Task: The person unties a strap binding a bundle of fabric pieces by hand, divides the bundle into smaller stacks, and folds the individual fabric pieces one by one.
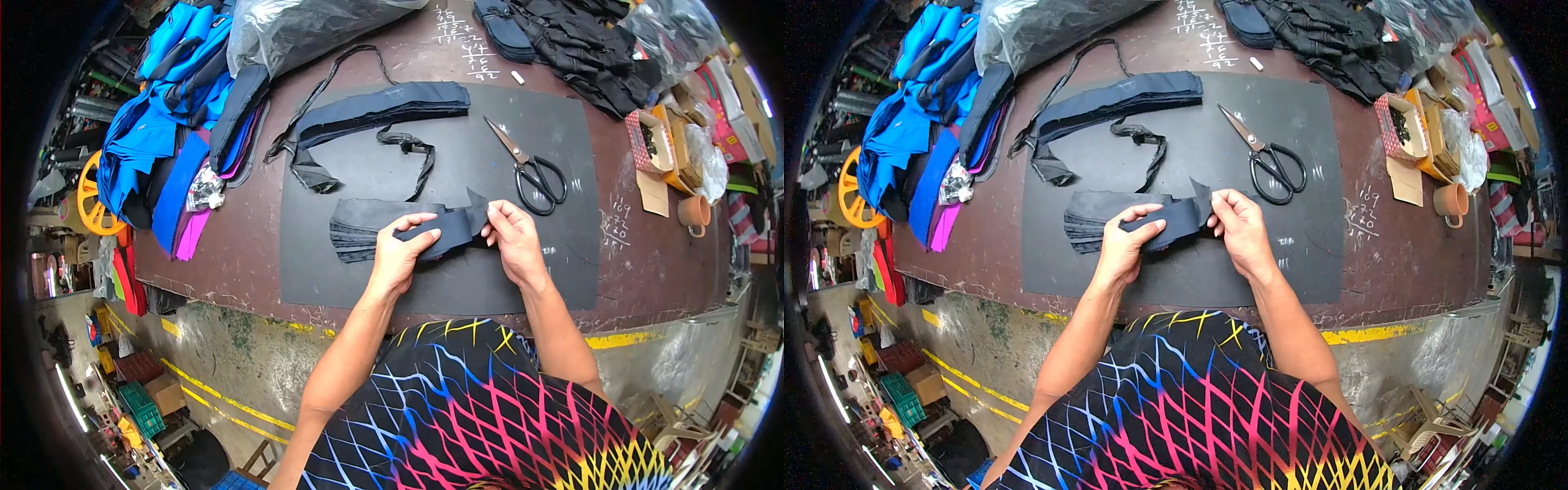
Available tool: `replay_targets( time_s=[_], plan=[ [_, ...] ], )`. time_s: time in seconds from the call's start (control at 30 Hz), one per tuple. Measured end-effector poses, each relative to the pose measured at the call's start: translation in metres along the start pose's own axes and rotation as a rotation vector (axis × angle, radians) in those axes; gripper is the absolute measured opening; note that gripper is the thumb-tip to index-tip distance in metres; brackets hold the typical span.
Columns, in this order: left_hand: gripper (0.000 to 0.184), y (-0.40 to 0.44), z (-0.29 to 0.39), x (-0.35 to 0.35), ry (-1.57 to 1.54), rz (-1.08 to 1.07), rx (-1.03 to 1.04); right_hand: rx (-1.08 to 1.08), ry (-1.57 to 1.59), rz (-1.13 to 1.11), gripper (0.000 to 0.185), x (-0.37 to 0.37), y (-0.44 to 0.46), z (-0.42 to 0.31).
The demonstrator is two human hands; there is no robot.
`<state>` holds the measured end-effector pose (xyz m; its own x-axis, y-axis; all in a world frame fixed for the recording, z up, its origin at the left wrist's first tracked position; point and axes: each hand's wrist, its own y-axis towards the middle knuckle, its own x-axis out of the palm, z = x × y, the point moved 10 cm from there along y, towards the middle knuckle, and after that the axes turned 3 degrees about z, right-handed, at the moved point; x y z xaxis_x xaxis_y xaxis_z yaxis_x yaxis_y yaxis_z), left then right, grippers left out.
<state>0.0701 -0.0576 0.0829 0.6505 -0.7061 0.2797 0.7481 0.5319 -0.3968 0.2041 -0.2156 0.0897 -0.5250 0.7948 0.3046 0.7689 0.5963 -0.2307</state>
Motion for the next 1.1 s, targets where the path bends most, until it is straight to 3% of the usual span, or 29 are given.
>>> replay_targets(
  time_s=[0.23,0.63,0.77,0.87,1.0,1.1],
  plan=[
    [0.032,0.001,-0.002,-0.002,0.006,0.001,0.009,0.025,0.100,0.017,0.018,-0.005,-0.001,0.005],
    [0.031,-0.001,0.002,-0.002,-0.005,0.013,-0.006,-0.066,-0.041,0.082,0.012,0.001,-0.012,-0.017],
    [0.029,-0.002,0.001,-0.002,-0.032,0.001,-0.021,-0.171,-0.111,0.185,0.012,-0.007,-0.018,-0.029],
    [0.029,0.000,0.000,-0.003,0.022,0.014,0.004,-0.678,-0.534,0.299,0.016,0.018,-0.047,-0.090],
    [0.028,0.001,0.001,-0.002,0.007,0.021,0.030,-0.800,-0.752,0.046,0.021,0.064,-0.049,-0.077],
    [0.028,0.002,0.000,-0.004,0.023,0.033,0.034,-0.737,-0.751,0.035,0.020,0.061,-0.042,-0.059]
  ],
)
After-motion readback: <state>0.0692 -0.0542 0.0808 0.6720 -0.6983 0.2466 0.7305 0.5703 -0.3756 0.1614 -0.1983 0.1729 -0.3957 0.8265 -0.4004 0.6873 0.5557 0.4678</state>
